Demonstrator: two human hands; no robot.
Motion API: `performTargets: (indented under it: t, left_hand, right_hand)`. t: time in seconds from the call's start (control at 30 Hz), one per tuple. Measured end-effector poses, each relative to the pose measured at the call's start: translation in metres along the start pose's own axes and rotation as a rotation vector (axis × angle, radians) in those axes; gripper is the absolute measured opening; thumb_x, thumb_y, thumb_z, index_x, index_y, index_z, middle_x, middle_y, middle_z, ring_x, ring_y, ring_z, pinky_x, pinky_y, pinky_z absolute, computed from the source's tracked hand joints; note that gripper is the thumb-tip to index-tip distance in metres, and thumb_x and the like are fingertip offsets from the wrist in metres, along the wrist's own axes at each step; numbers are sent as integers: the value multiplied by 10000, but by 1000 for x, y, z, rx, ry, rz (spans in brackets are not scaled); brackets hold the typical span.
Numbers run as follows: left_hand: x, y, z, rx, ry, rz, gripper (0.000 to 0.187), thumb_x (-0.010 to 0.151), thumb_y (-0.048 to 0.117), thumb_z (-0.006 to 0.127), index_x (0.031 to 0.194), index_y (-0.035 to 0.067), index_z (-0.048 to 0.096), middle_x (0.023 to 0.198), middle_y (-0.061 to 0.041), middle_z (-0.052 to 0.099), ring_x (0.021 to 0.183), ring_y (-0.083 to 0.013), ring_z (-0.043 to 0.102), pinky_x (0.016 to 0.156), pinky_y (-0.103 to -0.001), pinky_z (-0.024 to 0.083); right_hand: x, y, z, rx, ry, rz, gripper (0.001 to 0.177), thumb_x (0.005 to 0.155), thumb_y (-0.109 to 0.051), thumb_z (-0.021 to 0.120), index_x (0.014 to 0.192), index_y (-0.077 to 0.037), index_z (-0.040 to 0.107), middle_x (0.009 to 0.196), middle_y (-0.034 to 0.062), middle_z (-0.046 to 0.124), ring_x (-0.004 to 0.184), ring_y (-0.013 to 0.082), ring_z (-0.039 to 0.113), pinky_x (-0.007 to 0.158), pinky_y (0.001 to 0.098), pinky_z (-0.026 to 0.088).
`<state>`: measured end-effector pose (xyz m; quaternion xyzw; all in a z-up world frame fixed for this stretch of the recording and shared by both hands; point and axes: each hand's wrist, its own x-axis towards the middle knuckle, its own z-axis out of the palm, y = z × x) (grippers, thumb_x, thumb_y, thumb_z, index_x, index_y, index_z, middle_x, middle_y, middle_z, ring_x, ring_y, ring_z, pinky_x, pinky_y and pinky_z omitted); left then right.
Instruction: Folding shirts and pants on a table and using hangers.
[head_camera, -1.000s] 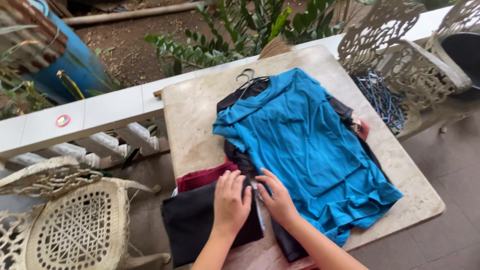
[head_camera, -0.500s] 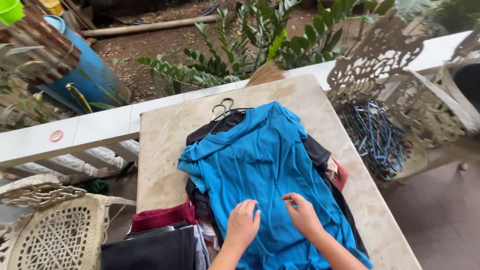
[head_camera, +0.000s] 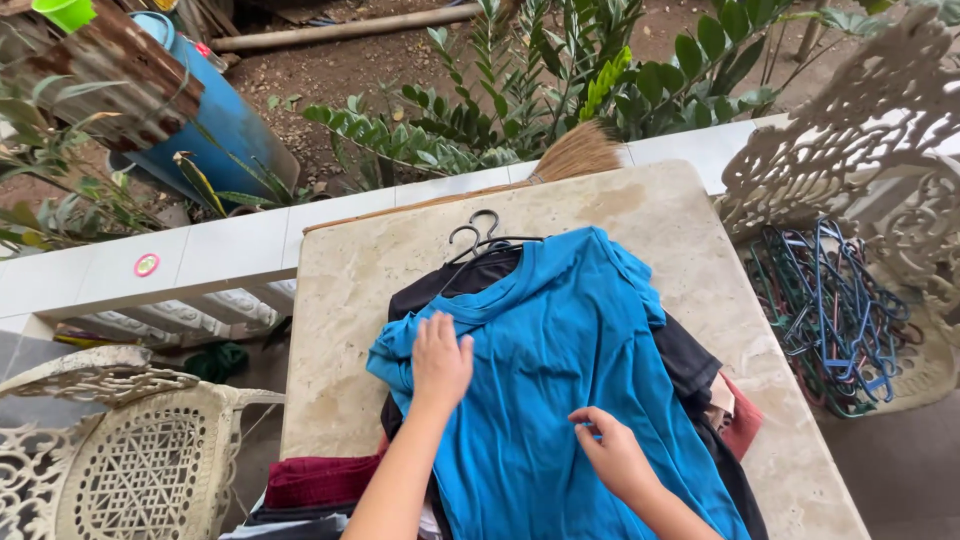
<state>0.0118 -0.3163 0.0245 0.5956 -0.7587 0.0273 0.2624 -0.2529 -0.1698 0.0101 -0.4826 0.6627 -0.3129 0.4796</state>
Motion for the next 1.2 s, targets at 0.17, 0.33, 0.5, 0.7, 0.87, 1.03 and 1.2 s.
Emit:
performTargets:
  t: [0.17, 0.33, 0.5, 0.7, 0.87, 1.03, 1.2]
  left_hand:
    - [34, -39, 25, 181, -25, -175, 418, 910, 264, 645, 1214, -18, 600, 1195, -184, 626, 1133, -398, 551, 948, -511, 446]
    - [38, -57, 31, 160, -133, -266, 169, 981, 253, 603, 995, 89, 642, 1028, -131, 641, 1030, -355, 562, 921, -503, 442]
    - [31, -32, -21, -90, 131, 27, 99, 1006, 156, 590, 1024, 59, 593, 924, -136, 645, 875, -380, 613, 770, -504, 480]
    - [-23, 46, -112, -304, -19, 307, 90, 964, 142, 617, 991, 75, 564, 795, -131, 625, 716, -335, 657, 638, -439, 515]
    - [-95, 71, -123, -395, -170, 335, 101, 952, 168, 636, 959, 89, 573, 777, -119, 648, 704, -339, 654, 621, -439, 515]
    - [-167, 95, -124, -475, -267, 188, 97, 958, 169, 627, 969, 78, 595, 750, -122, 678, 703, -347, 672, 606, -449, 519]
    - [-185, 106, -140, -539, -356, 45, 100, 966, 147, 610, 900, 72, 606, 783, -103, 697, 766, -333, 690, 658, -459, 506]
  right_hand:
    - [13, 27, 7, 23, 4, 23, 235, 909, -133, 644, 1123, -73, 720, 947, 63, 769, 851, 158, 711, 775, 305, 566]
    - [17, 45, 12, 25, 28, -11, 234, 897, -115, 650, 1120, -72, 709, 1010, 42, 756, 890, 151, 722, 793, 295, 569]
    - [2, 6, 4, -64, 78, -54, 240, 919, -100, 638, 1153, -87, 690, 1157, 74, 672, 967, 198, 704, 823, 317, 570]
    - [-37, -52, -20, -323, 629, -697, 500, 958, -137, 615, 1396, 23, 436, 1498, 242, 409, 1392, 413, 431, 1135, 477, 380]
    - [-67, -78, -54, -441, 666, -880, 590, 948, -285, 626, 1385, 45, 407, 1493, 260, 400, 1420, 471, 367, 1167, 549, 304]
    - [-87, -22, -50, -503, 362, -718, 275, 905, -325, 663, 986, -62, 664, 1100, 138, 674, 1126, 387, 588, 964, 489, 447]
    - [-111, -42, -50, -511, 305, -552, 341, 909, -292, 659, 648, -75, 684, 619, 136, 652, 601, 362, 632, 530, 477, 479]
